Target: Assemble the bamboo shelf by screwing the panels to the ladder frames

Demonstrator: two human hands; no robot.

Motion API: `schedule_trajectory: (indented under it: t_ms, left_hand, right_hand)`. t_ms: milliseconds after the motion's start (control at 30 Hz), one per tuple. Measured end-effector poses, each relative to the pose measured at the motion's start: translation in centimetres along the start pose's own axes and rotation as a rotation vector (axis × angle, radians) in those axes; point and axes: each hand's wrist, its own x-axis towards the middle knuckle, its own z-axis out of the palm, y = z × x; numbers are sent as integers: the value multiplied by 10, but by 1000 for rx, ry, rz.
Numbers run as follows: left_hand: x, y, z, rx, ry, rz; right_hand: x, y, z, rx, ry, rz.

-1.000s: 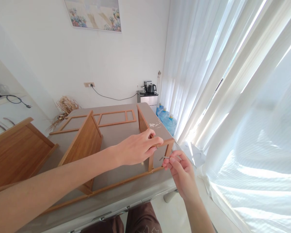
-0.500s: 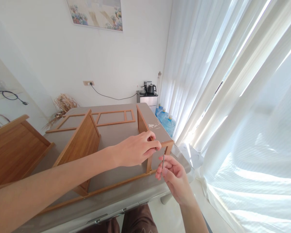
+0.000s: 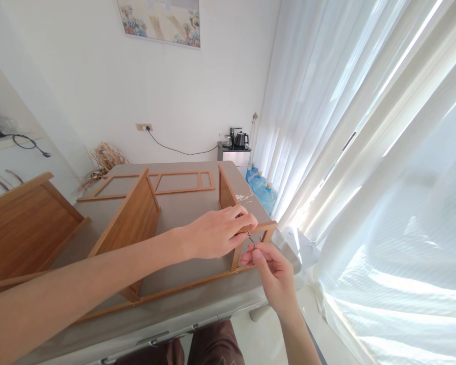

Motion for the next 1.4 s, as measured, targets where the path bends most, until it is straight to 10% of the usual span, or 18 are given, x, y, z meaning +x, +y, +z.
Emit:
schedule_trajectory:
  t_ms: [1400]
  left_hand:
    - [0, 2, -11, 14, -32, -38]
  right_hand:
    - [-2, 18, 17, -135, 308, -323]
